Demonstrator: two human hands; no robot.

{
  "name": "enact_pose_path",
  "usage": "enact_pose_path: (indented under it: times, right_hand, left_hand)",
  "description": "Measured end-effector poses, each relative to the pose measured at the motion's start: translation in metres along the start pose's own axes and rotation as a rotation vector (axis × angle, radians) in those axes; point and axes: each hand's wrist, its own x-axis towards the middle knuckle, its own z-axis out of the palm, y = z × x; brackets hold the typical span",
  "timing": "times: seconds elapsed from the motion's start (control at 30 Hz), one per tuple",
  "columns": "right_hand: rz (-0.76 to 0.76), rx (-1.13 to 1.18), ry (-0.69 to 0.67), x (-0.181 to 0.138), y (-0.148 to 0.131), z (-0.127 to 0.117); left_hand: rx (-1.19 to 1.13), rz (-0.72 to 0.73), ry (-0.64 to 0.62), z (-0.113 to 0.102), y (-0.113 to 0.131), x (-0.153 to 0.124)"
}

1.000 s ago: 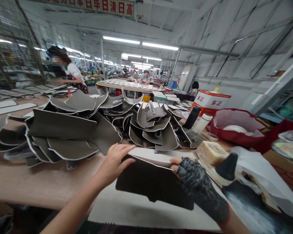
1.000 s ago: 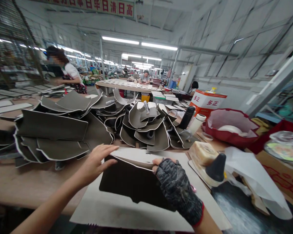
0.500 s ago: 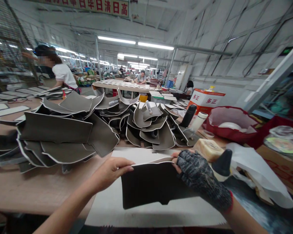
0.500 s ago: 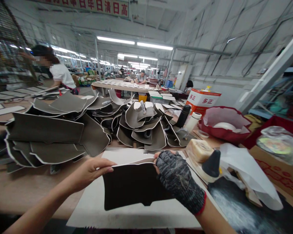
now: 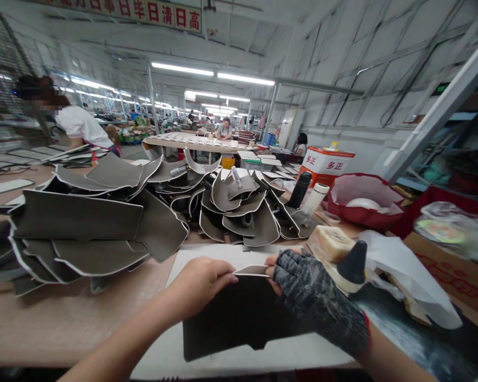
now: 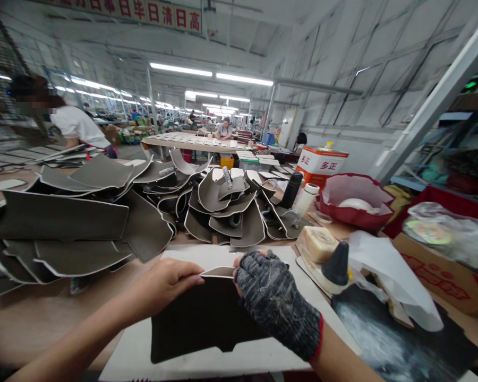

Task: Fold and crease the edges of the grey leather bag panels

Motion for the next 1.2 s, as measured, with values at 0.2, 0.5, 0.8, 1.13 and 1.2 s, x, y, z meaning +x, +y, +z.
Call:
enact_pose_path:
  times: [0.2,0.5,0.8,1.13,1.2]
  right_hand:
    - [0.04,-0.007,0.051,-0.007,0.017,-0.015]
    - [0.136,0.305,-0.214,-0.032,0.038,-0.005]
    - [0.21,0.466,-0.255,-0.016,0.023,-0.021]
    - [0.121,-0.159,-0.191,-0.017,-0.007,-0.009]
    - [0.106,-0.253,-0.174,-0.02,-0.017,-0.003]
  left_hand:
    - [0.026,0.007,-0.011,-0.004,-0.007,-0.006]
    - [-0.094,-0.002,-0.058,-0.012,-0.015,-0.01]
    - [-0.118,0.011,-0.063,-0.002,0.0,-0.001]
    - [0.015,0.076,-0.059,0.017,0.042,0.014]
    - [0.026,0.105,-0.07,0.02,0.047,0.014]
